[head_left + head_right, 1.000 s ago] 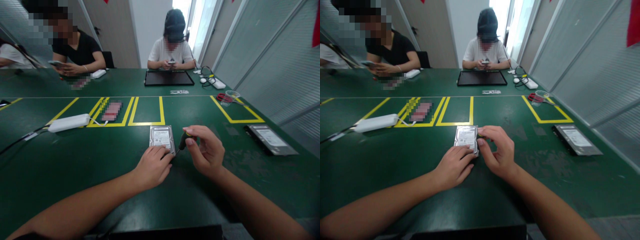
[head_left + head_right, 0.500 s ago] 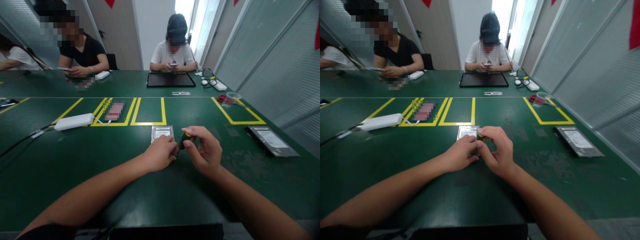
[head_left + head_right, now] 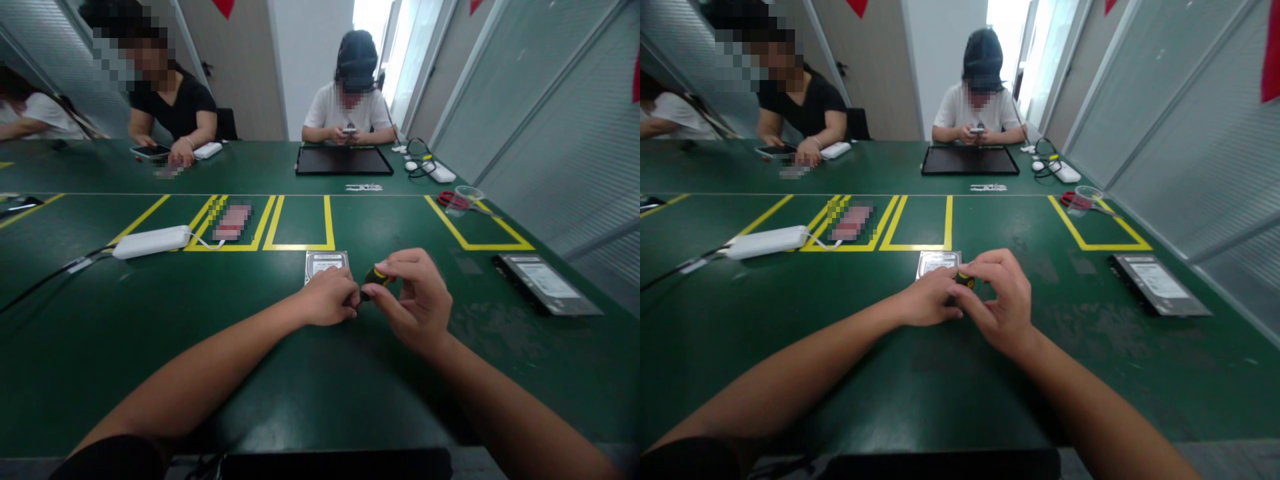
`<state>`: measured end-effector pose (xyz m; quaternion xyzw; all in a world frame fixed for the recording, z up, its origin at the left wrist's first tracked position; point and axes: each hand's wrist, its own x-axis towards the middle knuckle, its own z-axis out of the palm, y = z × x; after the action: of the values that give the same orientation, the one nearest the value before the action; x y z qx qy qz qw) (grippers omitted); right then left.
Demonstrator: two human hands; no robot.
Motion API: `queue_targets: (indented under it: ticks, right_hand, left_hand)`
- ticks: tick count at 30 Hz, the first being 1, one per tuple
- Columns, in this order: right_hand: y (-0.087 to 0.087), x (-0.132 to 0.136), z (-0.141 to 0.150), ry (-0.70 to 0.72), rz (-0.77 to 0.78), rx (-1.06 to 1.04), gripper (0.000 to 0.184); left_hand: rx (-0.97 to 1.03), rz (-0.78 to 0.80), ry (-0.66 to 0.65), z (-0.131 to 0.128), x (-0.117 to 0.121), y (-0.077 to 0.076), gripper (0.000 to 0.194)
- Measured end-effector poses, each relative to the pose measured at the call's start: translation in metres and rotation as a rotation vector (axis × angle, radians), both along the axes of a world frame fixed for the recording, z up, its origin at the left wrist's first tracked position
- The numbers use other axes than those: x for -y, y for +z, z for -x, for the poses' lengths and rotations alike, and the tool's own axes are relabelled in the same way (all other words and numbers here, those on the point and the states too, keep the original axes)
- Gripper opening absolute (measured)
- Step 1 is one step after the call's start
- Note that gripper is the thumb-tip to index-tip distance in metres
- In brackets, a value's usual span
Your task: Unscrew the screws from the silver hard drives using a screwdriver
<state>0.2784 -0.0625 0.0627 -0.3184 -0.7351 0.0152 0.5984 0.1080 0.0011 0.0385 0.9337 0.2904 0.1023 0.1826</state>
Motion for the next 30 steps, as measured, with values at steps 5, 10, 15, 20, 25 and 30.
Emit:
queue_targets:
  ticks: [5, 10, 15, 20, 25, 30]
  right_hand:
    - [0.0018, 0.0029, 0.0015, 0.005, 0.053, -0.012, 0.037]
    - [0.0015, 0.0041, 0.0009, 0.038, 0.112, 0.007, 0.041]
    - [-0.0004, -0.0005, -0.0003, 0.014, 0.058, -0.017, 0.041]
    - [-0.0012, -0.0016, 0.0000, -0.014, 0.069, -0.051, 0.038]
    - [0.0002, 0.0031, -0.0009, 0.043, 0.140, -0.019, 0.040]
    - [-0.0005, 0.0004, -0.0019, 0.032, 0.077, -0.023, 0.041]
  left_hand:
    - [-0.011, 0.006, -0.009, 0.0003, -0.0027, -0.0005, 0.018]
    - [-0.022, 0.023, -0.016, 0.0009, -0.0034, -0.0006, 0.017]
    - [-0.028, 0.045, -0.014, 0.0018, -0.0046, -0.0003, 0.021]
    - [-0.038, 0.058, -0.036, 0.0030, -0.0076, -0.0018, 0.022]
    - [-0.045, 0.062, -0.046, 0.0031, -0.0086, -0.0017, 0.021]
    - [-0.042, 0.065, -0.033, 0.0024, -0.0087, -0.0044, 0.023]
